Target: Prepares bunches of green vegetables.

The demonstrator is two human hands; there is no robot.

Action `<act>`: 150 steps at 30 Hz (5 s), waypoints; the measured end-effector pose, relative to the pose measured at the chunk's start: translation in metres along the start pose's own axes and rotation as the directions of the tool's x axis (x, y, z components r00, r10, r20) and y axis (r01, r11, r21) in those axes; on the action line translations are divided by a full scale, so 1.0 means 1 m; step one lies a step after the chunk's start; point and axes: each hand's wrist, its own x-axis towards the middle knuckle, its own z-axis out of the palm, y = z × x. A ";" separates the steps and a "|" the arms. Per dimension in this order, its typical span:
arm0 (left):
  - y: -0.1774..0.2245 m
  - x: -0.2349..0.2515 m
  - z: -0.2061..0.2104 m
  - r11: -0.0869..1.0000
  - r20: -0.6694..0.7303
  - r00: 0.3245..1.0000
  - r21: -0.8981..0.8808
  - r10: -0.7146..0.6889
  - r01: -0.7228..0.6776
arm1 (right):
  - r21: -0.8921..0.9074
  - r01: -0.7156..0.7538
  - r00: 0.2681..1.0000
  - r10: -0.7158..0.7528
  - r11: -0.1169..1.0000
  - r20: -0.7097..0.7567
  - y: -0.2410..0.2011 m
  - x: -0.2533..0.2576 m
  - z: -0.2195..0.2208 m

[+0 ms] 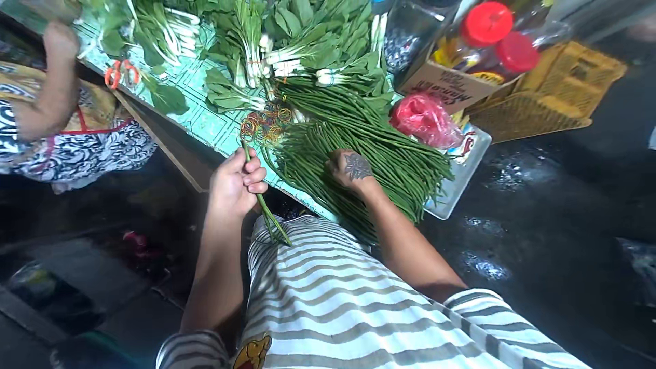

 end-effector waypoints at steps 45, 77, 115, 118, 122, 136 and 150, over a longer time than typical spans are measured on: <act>-0.104 0.065 0.106 0.504 0.401 0.760 0.576 0.511 -0.643 | 0.273 0.663 0.566 -0.229 0.697 -0.792 -0.028 -0.062 -0.083; -0.091 0.066 0.091 0.024 0.624 0.666 0.722 0.409 -0.691 | 0.375 0.616 0.644 -0.168 0.693 -0.746 -0.037 -0.072 -0.082; -0.087 0.064 0.088 -0.006 0.720 0.688 0.691 0.089 -0.723 | 0.324 0.828 0.550 -0.549 0.458 -0.629 0.018 -0.048 -0.098; -0.087 0.063 0.089 -0.028 0.709 0.703 0.705 0.055 -0.708 | 0.316 0.832 0.544 -0.558 0.456 -0.627 0.017 -0.048 -0.096; -0.092 0.065 0.087 -0.022 0.719 0.687 0.693 0.109 -0.721 | 0.285 0.835 0.524 -0.523 0.471 -0.672 0.013 -0.048 -0.095; -0.093 0.067 0.083 0.232 0.650 0.750 0.716 0.122 -0.659 | 0.292 0.805 0.521 -0.377 0.517 -0.766 0.005 -0.049 -0.086; -0.094 0.064 0.085 -0.029 0.709 0.694 0.702 0.121 -0.712 | 0.309 0.788 0.589 -0.508 0.532 -0.628 0.010 -0.055 -0.093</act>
